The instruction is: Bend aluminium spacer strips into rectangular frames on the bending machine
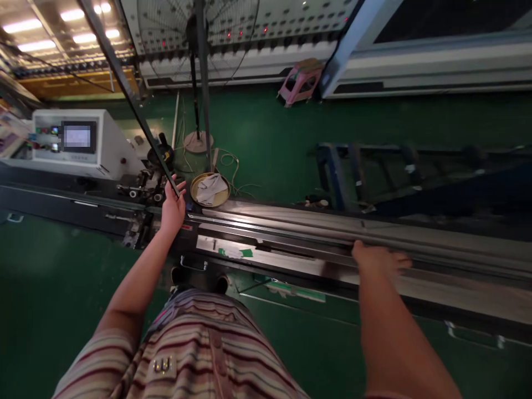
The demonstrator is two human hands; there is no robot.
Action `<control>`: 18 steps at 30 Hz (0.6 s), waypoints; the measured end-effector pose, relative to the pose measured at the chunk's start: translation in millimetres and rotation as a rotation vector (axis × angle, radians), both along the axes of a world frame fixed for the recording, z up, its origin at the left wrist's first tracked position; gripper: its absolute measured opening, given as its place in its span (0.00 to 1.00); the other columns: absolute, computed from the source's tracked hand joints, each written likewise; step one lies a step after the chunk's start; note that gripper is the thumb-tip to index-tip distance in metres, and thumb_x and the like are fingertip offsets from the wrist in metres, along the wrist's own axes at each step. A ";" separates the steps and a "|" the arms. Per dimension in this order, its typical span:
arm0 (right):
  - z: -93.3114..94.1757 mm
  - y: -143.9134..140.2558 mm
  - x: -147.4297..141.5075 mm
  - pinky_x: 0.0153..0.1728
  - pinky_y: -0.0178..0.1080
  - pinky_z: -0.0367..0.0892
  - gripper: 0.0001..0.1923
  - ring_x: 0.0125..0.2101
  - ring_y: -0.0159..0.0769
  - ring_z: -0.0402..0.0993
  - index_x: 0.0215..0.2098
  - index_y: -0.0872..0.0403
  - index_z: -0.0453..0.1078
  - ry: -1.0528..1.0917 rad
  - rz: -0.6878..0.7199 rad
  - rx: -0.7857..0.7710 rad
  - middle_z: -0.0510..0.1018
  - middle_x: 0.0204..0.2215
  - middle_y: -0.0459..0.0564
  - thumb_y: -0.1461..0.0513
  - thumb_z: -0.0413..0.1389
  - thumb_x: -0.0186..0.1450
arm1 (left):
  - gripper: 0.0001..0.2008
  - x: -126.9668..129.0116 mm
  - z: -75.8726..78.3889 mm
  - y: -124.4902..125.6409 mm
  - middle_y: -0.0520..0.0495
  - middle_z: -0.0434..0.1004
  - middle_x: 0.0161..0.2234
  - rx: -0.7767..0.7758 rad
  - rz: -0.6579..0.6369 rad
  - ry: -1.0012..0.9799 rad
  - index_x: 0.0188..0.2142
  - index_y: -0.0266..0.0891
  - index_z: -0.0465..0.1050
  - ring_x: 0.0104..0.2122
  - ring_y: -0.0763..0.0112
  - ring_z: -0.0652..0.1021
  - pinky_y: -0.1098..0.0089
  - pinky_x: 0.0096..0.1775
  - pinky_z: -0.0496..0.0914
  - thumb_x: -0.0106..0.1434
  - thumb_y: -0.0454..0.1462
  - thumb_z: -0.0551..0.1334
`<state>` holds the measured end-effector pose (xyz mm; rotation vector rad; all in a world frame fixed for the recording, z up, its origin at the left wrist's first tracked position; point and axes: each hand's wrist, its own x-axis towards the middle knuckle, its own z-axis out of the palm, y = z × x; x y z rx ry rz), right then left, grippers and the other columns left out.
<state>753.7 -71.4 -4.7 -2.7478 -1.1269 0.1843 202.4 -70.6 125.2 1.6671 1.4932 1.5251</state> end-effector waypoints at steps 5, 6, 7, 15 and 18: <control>-2.6 -0.4 -79.1 0.63 0.62 0.49 0.35 0.67 0.61 0.48 0.63 0.66 0.66 0.037 -0.059 -0.066 0.64 0.62 0.78 0.49 0.45 0.69 | 0.30 -89.0 -0.3 2.7 0.36 0.74 0.56 -0.018 0.084 0.085 0.68 0.44 0.45 0.50 0.66 0.80 0.62 0.54 0.73 0.69 0.34 0.53; -0.6 1.5 -96.0 0.63 0.62 0.50 0.33 0.67 0.59 0.49 0.61 0.66 0.68 0.021 -0.048 -0.106 0.67 0.60 0.77 0.50 0.44 0.70 | 0.30 -106.7 0.6 3.1 0.37 0.75 0.56 -0.026 0.091 0.102 0.68 0.44 0.44 0.50 0.66 0.80 0.63 0.54 0.73 0.69 0.33 0.52; 1.3 3.8 -113.3 0.62 0.62 0.51 0.32 0.67 0.58 0.51 0.59 0.66 0.70 0.007 -0.038 -0.144 0.69 0.58 0.77 0.51 0.44 0.70 | 0.30 -124.4 1.7 3.4 0.37 0.75 0.56 -0.034 0.097 0.118 0.68 0.44 0.44 0.50 0.67 0.80 0.63 0.54 0.73 0.69 0.33 0.52; 7.1 23.8 -249.9 0.63 0.59 0.52 0.37 0.59 0.61 0.67 0.52 0.67 0.76 0.003 0.000 -0.291 0.74 0.52 0.75 0.44 0.42 0.71 | 0.29 -271.0 5.5 8.8 0.37 0.76 0.55 -0.052 0.186 0.191 0.67 0.42 0.45 0.48 0.67 0.81 0.67 0.48 0.75 0.69 0.33 0.53; 16.4 23.5 -282.9 0.63 0.59 0.51 0.37 0.58 0.61 0.68 0.50 0.66 0.77 0.004 0.023 -0.321 0.76 0.50 0.75 0.44 0.42 0.71 | 0.30 -317.7 9.5 13.2 0.37 0.75 0.55 -0.063 0.190 0.202 0.67 0.39 0.43 0.48 0.69 0.80 0.65 0.50 0.75 0.70 0.32 0.53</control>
